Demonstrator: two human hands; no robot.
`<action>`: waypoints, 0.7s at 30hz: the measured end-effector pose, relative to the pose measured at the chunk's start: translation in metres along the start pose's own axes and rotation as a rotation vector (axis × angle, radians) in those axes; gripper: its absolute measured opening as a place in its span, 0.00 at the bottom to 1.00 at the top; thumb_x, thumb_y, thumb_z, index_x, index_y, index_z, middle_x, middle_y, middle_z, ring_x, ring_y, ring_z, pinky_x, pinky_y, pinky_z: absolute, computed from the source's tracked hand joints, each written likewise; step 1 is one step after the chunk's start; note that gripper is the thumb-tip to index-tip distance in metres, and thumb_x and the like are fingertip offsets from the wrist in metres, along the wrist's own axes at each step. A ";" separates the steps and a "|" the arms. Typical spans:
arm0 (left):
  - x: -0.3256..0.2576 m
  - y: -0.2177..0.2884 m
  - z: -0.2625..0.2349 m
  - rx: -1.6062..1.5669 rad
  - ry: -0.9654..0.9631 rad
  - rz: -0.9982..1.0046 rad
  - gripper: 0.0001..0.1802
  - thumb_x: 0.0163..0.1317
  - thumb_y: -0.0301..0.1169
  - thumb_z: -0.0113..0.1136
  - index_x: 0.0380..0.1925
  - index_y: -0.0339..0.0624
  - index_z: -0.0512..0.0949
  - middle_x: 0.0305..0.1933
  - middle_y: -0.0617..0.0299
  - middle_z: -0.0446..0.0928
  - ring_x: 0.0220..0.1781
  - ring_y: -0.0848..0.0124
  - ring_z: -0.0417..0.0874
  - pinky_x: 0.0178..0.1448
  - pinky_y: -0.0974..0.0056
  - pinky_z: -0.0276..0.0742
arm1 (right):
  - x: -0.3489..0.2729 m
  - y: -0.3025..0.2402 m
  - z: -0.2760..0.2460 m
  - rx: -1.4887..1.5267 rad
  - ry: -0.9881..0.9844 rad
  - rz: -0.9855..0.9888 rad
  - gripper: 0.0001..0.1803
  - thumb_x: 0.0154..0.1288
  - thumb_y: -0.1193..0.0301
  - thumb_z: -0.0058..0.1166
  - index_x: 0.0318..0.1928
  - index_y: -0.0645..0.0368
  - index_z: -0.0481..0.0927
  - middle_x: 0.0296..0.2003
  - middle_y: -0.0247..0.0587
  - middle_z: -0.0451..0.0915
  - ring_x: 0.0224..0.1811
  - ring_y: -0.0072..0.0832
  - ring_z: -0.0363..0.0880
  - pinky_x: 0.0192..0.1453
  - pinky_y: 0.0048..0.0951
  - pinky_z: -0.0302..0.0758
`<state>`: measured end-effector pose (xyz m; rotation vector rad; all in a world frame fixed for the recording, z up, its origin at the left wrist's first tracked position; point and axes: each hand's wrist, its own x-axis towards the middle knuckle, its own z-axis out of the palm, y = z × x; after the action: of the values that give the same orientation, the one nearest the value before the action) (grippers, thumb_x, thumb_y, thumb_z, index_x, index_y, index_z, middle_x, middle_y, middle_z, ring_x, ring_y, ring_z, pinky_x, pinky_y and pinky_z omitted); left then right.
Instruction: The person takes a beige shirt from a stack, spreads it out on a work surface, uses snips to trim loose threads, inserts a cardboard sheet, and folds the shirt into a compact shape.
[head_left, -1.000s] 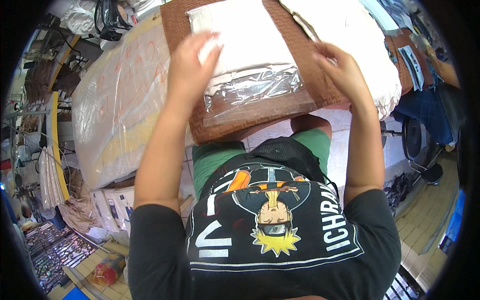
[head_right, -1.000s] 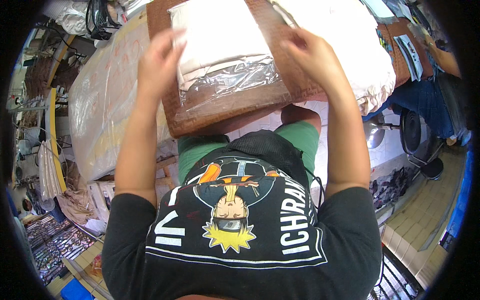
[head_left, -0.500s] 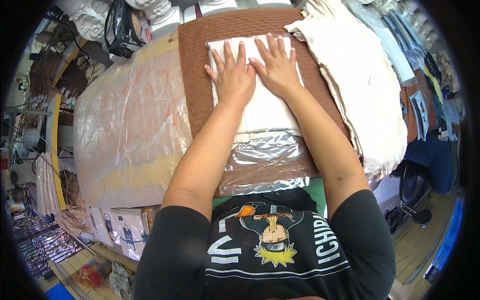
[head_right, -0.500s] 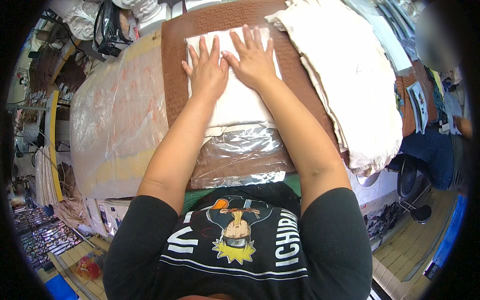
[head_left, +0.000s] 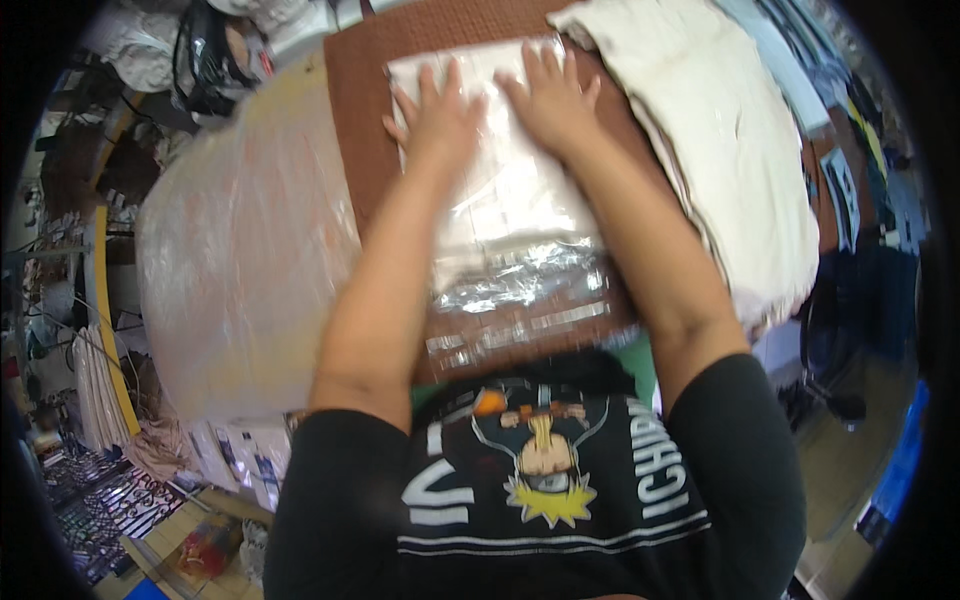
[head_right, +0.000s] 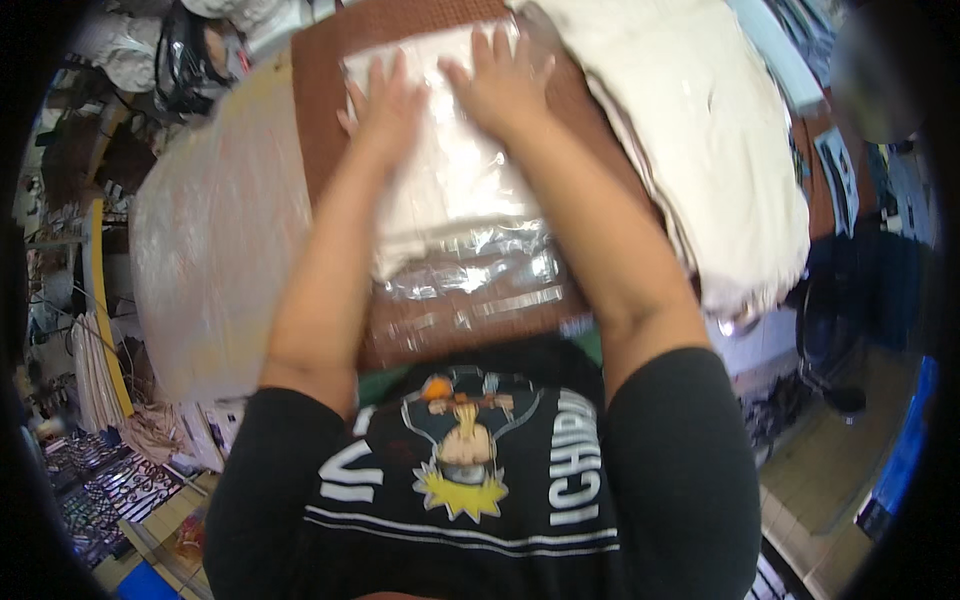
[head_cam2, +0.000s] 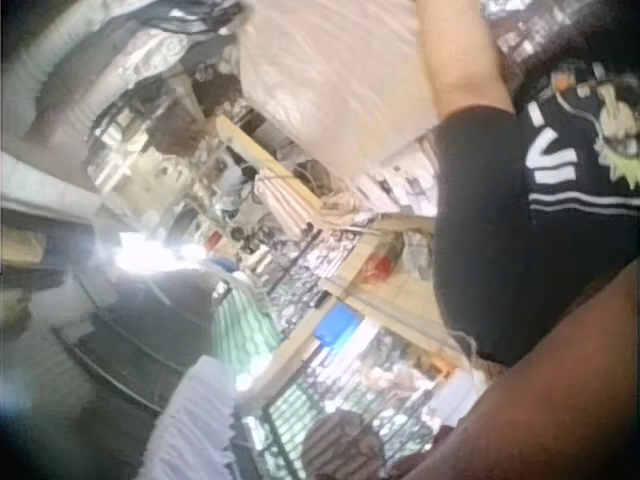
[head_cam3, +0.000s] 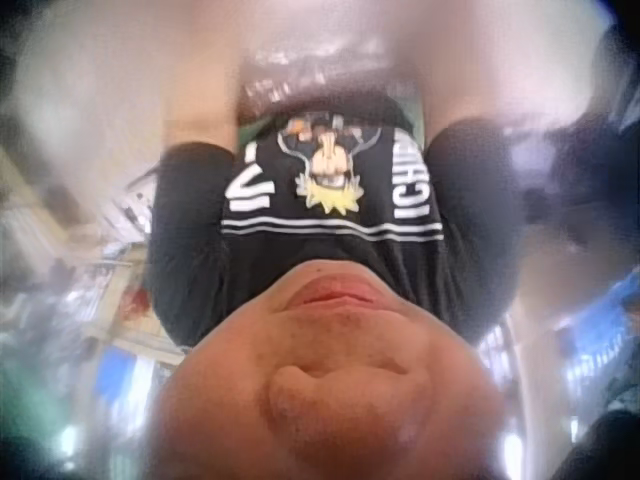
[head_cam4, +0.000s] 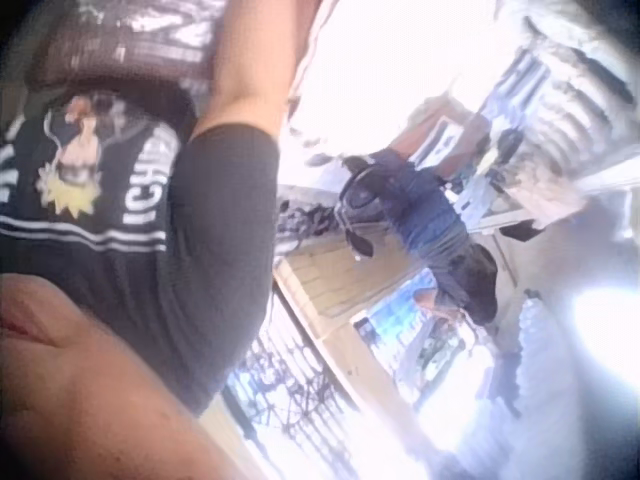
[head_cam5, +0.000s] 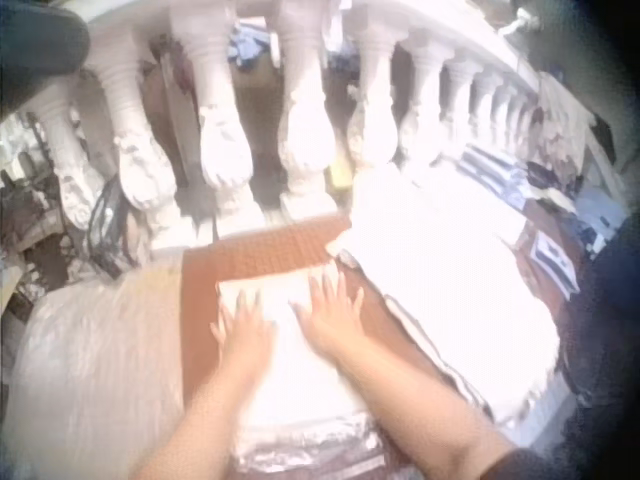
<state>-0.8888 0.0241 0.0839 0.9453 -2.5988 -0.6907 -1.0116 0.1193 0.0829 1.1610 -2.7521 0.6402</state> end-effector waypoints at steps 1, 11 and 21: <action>0.006 -0.021 -0.013 -0.348 -0.054 -0.014 0.35 0.64 0.51 0.48 0.68 0.52 0.55 0.73 0.48 0.48 0.75 0.44 0.38 0.72 0.39 0.37 | -0.001 0.007 -0.003 0.012 -0.008 0.035 0.35 0.67 0.46 0.39 0.66 0.56 0.61 0.67 0.53 0.57 0.71 0.47 0.51 0.70 0.58 0.44; -0.192 -0.078 -0.070 0.008 0.087 0.260 0.28 0.58 0.32 0.58 0.62 0.53 0.68 0.70 0.56 0.58 0.73 0.46 0.50 0.72 0.47 0.48 | -0.193 0.106 -0.115 0.162 0.001 -0.205 0.23 0.53 0.69 0.62 0.52 0.53 0.77 0.55 0.43 0.72 0.60 0.41 0.68 0.62 0.36 0.66; -0.193 -0.049 -0.069 0.169 0.101 0.540 0.28 0.48 0.42 0.68 0.54 0.58 0.77 0.62 0.64 0.70 0.68 0.57 0.62 0.68 0.51 0.56 | -0.194 0.110 -0.108 0.181 -0.023 -0.386 0.29 0.51 0.64 0.65 0.56 0.52 0.74 0.59 0.42 0.70 0.62 0.41 0.67 0.64 0.37 0.65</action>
<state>-0.6910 0.0954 0.0964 0.2719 -2.6686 -0.2751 -0.9606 0.3612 0.0973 1.6866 -2.4191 0.8366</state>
